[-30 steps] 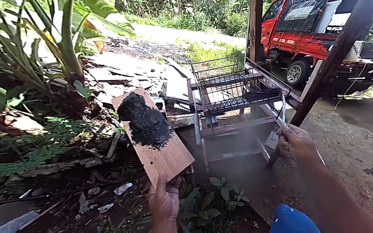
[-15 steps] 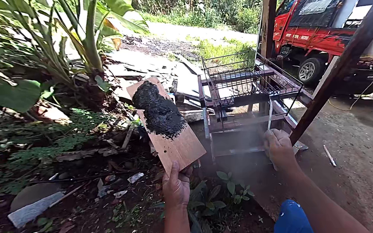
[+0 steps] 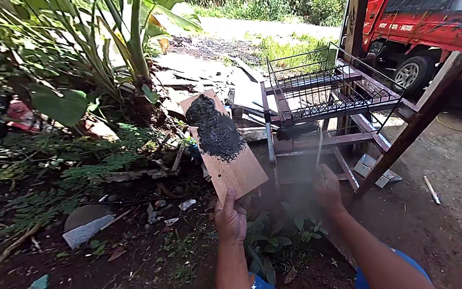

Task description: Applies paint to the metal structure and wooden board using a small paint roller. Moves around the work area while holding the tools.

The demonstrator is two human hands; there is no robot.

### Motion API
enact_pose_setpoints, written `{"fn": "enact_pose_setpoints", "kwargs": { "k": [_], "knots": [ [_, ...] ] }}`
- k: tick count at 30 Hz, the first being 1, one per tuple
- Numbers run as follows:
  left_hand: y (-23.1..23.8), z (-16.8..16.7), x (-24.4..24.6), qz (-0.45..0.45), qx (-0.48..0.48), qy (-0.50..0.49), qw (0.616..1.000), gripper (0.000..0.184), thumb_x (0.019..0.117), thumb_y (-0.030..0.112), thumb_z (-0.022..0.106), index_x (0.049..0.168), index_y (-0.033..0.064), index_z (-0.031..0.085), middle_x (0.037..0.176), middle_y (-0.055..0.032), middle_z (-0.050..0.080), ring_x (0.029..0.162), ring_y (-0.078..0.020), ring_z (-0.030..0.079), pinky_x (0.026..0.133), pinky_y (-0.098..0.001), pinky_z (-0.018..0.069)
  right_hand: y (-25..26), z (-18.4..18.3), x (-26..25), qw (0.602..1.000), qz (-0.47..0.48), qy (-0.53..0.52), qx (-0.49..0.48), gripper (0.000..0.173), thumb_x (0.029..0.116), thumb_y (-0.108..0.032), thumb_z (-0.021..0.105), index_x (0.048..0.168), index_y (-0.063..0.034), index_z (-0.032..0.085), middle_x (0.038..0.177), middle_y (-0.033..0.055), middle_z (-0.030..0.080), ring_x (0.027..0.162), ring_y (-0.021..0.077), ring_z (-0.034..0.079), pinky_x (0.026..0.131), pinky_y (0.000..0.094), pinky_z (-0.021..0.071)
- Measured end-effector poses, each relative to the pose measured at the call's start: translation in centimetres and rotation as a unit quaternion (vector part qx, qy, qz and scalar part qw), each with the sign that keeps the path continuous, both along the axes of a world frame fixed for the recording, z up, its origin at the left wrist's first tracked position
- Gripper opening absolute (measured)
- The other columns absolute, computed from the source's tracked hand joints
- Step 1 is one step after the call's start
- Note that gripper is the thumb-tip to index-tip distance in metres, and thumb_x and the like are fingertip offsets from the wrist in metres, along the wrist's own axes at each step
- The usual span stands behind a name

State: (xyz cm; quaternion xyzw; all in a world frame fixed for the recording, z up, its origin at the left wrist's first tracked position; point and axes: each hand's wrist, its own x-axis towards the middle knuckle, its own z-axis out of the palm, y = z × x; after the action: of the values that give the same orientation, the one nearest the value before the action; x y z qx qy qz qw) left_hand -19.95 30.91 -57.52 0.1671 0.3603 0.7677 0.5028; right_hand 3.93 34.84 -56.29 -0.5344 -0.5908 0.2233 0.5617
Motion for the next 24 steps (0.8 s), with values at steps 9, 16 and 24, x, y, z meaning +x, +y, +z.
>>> {"fn": "enact_pose_setpoints", "kwargs": {
  "k": [9,16,24],
  "knots": [
    [-3.7,1.0,-1.8,-0.054,-0.053,0.086,0.993,0.024,0.1068,0.007,0.047,0.125,-0.0069,0.053,0.101,-0.0224,0.072,0.084,-0.0283,0.075,0.076,-0.0412,0.0649,-2.2,-4.3,0.6,0.993,0.010,-0.020,-0.114,0.034,0.1087,-0.026,0.039,0.093,-0.0064,0.063,0.062,-0.0029,0.046,0.050,0.0082,0.045,0.050,0.0282,0.0420],
    [-7.7,0.7,-1.5,-0.078,-0.073,0.133,0.985,0.027,0.1044,0.007,0.051,0.126,-0.0090,0.055,0.105,-0.0252,0.071,0.089,-0.0312,0.075,0.079,-0.0439,0.0646,-0.1,3.6,-5.0,0.970,0.089,-0.125,-0.190,0.035,0.1115,-0.027,0.039,0.095,-0.0064,0.062,0.071,0.0065,0.055,0.066,0.0208,0.058,0.065,0.0431,0.0500],
    [-9.7,0.7,-1.1,-0.055,-0.046,0.126,0.989,0.025,0.1037,0.006,0.050,0.124,-0.0082,0.056,0.103,-0.0238,0.072,0.085,-0.0288,0.075,0.076,-0.0416,0.0647,0.0,1.8,-5.5,0.952,0.132,-0.175,-0.211,0.038,0.1111,-0.032,0.037,0.094,-0.0085,0.062,0.076,0.0077,0.061,0.073,0.0226,0.063,0.070,0.0469,0.0527]
  ]
}}
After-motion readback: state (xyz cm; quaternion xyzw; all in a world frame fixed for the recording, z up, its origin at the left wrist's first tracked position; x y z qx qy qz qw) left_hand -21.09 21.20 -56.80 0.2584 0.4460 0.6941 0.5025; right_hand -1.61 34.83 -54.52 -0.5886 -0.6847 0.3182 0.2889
